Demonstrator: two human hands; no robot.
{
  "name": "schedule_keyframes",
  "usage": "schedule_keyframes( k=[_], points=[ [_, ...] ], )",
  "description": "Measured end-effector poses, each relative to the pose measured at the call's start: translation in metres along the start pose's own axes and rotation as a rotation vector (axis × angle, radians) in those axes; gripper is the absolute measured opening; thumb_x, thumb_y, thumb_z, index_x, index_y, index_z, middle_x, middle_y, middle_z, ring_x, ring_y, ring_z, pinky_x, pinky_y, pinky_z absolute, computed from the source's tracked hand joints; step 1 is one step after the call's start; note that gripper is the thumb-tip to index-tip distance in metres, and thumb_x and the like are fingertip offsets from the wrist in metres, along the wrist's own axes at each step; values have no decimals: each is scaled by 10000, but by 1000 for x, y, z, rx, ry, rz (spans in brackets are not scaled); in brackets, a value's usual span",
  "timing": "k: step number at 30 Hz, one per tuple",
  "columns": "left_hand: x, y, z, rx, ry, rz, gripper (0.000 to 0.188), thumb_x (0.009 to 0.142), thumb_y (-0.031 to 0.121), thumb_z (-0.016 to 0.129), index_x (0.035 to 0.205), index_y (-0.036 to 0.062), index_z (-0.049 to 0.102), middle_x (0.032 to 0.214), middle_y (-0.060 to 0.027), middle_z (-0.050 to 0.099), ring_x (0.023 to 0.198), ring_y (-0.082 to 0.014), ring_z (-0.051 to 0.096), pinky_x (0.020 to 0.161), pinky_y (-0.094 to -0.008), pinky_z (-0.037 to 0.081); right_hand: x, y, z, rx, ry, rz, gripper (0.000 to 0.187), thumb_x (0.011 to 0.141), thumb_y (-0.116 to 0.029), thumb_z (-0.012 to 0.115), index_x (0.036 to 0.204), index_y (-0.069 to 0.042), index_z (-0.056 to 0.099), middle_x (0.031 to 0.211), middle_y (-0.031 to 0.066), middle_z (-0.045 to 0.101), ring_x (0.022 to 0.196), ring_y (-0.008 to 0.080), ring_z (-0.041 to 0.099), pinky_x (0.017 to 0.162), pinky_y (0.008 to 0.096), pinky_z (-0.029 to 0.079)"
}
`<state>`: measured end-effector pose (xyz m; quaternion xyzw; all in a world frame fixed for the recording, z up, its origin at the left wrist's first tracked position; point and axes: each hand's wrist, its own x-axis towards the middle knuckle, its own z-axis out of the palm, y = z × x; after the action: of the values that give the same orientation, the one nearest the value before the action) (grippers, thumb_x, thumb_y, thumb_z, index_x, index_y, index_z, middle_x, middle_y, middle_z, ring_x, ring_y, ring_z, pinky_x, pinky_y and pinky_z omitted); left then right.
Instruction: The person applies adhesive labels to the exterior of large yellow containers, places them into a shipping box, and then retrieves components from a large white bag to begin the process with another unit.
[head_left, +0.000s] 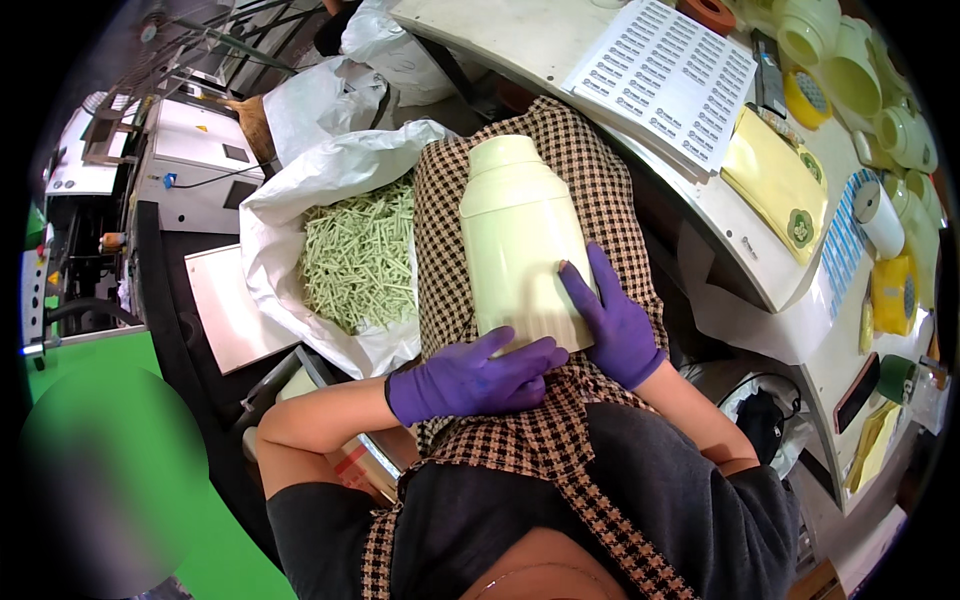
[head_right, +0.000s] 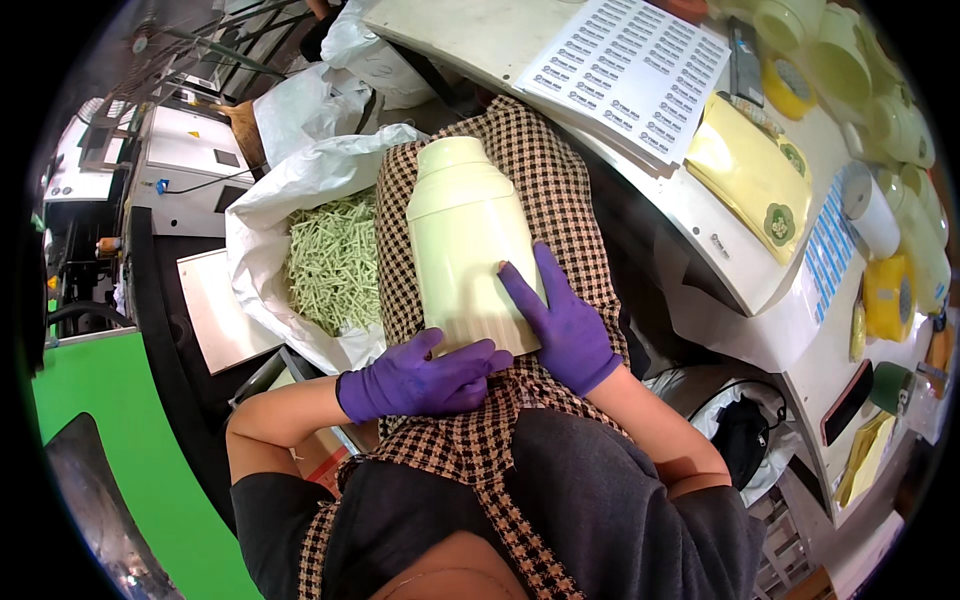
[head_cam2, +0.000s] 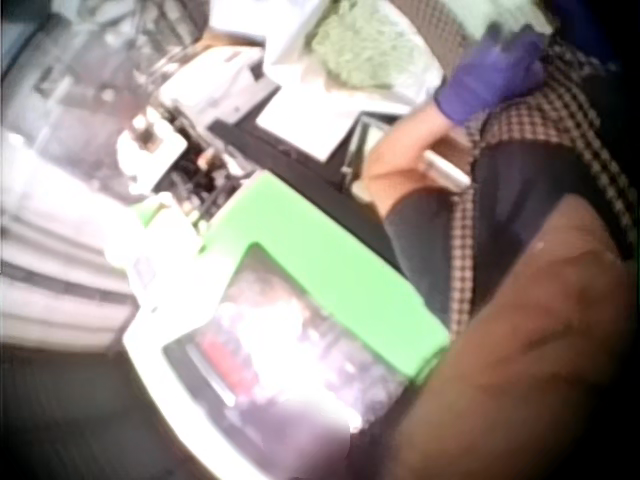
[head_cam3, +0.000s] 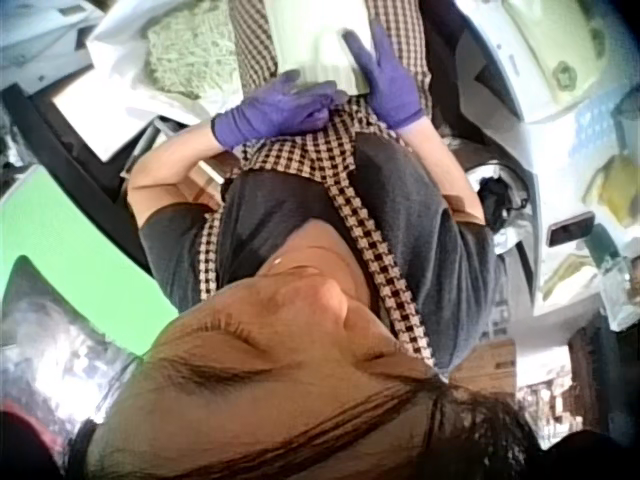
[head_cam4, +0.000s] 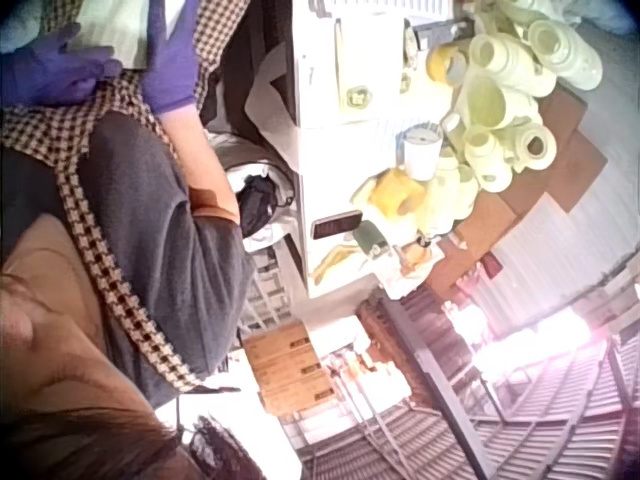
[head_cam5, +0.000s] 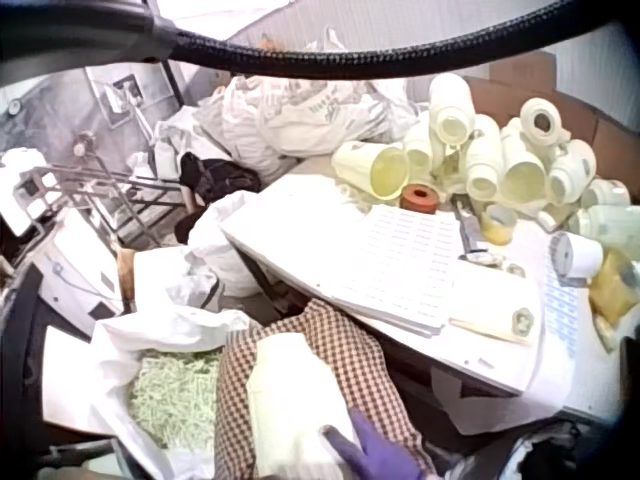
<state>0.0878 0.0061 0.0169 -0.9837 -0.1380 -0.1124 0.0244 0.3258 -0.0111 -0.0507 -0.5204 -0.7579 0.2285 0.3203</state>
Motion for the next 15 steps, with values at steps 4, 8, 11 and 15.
schedule_keyframes(
  k=[4,8,11,15],
  points=[
    [-20,1,-5,122,27,6,110,906,295,649,986,234,693,1319,40,652,1208,-87,607,1018,-329,397,0,0,0,-17,4,-8,865,814,41,646,1578,-263,378,1534,331,376,917,430,709,723,426,602],
    [-23,4,2,115,49,-13,135,913,293,646,1017,215,680,1308,53,662,1226,-84,611,1127,-385,336,3,2,0,-46,49,-15,815,844,1,640,1580,-229,377,1536,324,379,910,428,709,717,420,600],
    [-5,2,15,62,85,30,150,912,279,660,1050,256,717,1278,92,686,1191,-65,636,1258,-474,112,3,-1,1,-55,39,-11,791,858,-31,644,1580,-213,377,1539,319,378,903,425,708,706,416,597],
    [13,-9,14,-14,150,97,62,943,262,643,933,319,663,1316,77,676,1273,-118,594,1260,-540,64,2,0,-10,-38,-44,21,775,873,-47,635,1582,-219,376,1552,333,346,916,433,705,707,432,594]
  ],
)
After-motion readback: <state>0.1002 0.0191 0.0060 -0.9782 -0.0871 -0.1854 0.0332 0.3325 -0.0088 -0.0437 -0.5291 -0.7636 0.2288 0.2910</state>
